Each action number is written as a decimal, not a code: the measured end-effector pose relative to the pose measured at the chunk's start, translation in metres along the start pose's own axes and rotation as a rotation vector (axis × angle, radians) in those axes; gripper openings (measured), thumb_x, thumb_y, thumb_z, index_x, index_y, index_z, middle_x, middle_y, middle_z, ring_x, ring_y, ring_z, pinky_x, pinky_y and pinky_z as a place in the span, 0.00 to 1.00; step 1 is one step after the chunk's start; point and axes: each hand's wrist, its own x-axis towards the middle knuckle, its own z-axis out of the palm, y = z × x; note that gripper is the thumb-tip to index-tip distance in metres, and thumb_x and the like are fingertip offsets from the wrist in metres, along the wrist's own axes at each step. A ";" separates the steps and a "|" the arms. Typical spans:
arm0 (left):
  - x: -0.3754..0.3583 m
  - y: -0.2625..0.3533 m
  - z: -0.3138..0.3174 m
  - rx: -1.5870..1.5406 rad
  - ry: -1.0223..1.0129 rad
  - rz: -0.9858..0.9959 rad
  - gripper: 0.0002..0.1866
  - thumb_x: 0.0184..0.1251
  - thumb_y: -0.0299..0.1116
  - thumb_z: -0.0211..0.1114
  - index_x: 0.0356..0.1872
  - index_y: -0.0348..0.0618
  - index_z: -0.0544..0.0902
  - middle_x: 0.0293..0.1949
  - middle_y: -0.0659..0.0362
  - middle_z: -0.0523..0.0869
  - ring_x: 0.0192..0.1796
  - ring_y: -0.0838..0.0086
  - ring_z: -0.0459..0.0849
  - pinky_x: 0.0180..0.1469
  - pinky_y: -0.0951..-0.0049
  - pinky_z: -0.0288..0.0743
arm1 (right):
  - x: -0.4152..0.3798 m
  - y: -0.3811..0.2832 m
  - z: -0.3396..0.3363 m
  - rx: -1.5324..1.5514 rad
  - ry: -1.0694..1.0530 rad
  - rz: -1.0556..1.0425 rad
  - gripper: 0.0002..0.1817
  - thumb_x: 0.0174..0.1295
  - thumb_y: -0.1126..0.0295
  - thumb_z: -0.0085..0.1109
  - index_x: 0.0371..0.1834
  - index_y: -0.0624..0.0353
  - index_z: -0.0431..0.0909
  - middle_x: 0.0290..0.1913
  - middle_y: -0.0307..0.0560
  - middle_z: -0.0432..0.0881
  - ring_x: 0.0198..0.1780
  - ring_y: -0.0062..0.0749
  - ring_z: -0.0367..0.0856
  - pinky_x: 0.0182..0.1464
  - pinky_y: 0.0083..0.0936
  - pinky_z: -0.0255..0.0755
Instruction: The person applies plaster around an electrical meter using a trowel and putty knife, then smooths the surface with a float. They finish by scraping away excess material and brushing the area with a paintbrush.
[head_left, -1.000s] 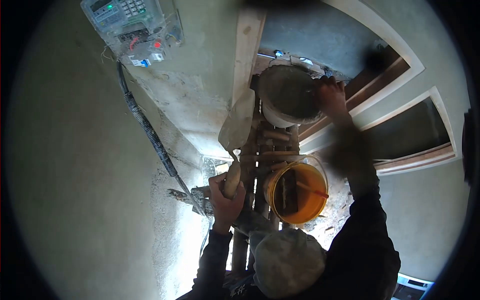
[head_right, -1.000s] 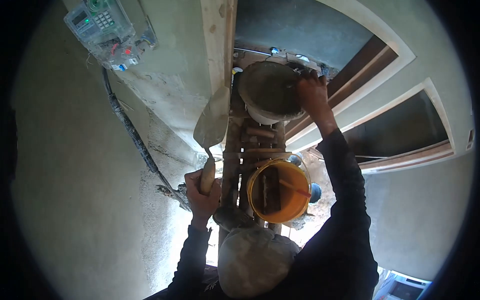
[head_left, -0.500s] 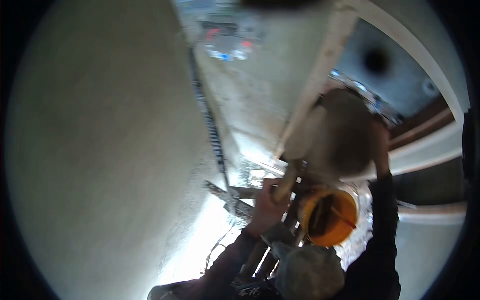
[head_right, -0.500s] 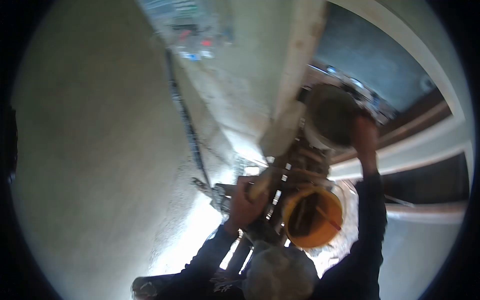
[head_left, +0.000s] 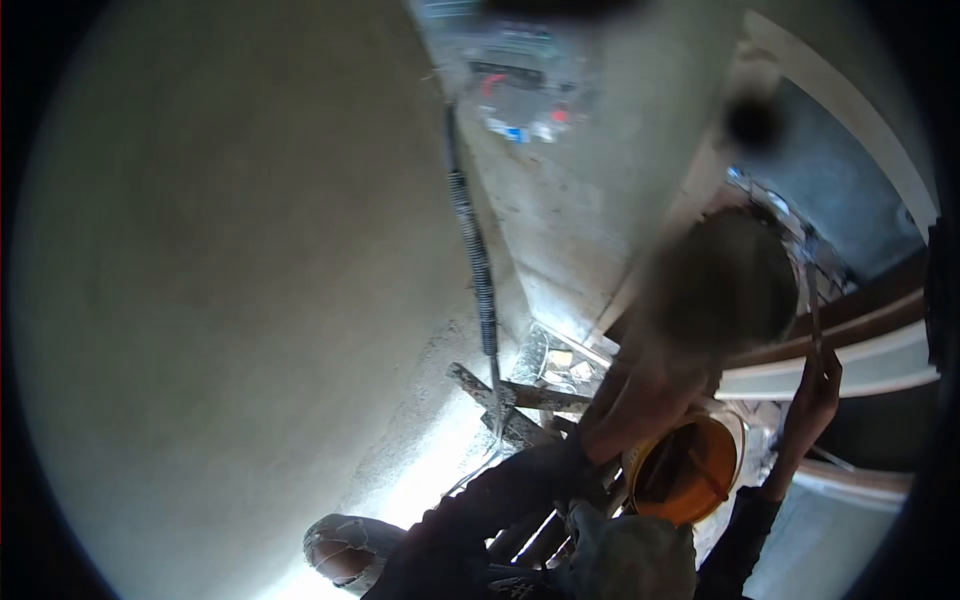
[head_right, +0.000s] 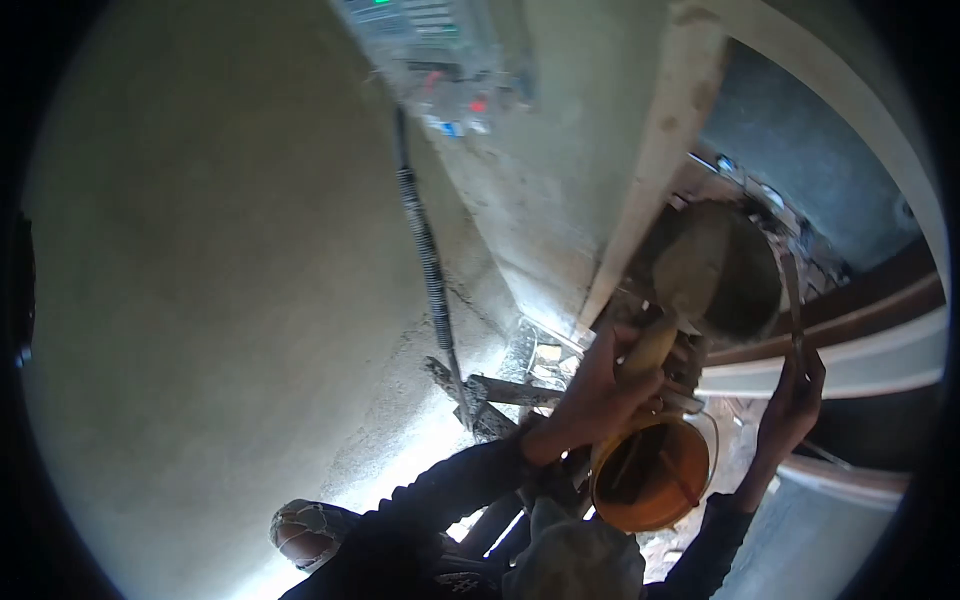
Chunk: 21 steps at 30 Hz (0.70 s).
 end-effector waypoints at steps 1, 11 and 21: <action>0.009 0.001 0.002 0.022 -0.026 -0.042 0.25 0.72 0.33 0.67 0.61 0.39 0.64 0.51 0.50 0.79 0.45 0.73 0.84 0.40 0.72 0.84 | -0.003 -0.014 -0.004 -0.053 0.001 -0.009 0.15 0.76 0.70 0.58 0.60 0.67 0.79 0.53 0.49 0.86 0.52 0.26 0.82 0.55 0.26 0.76; 0.024 0.027 0.003 -0.266 0.057 -0.367 0.22 0.71 0.32 0.69 0.58 0.41 0.67 0.42 0.58 0.83 0.33 0.85 0.77 0.28 0.83 0.70 | 0.014 -0.046 -0.002 -0.376 -0.077 -0.148 0.13 0.66 0.71 0.66 0.53 0.55 0.80 0.45 0.52 0.89 0.47 0.51 0.89 0.44 0.39 0.80; 0.021 0.012 -0.014 -0.087 0.059 -0.200 0.22 0.70 0.30 0.69 0.58 0.38 0.67 0.47 0.55 0.82 0.43 0.79 0.79 0.43 0.76 0.76 | 0.005 -0.058 0.010 -0.238 -0.129 0.084 0.12 0.76 0.64 0.54 0.51 0.60 0.81 0.38 0.55 0.89 0.40 0.45 0.90 0.41 0.34 0.78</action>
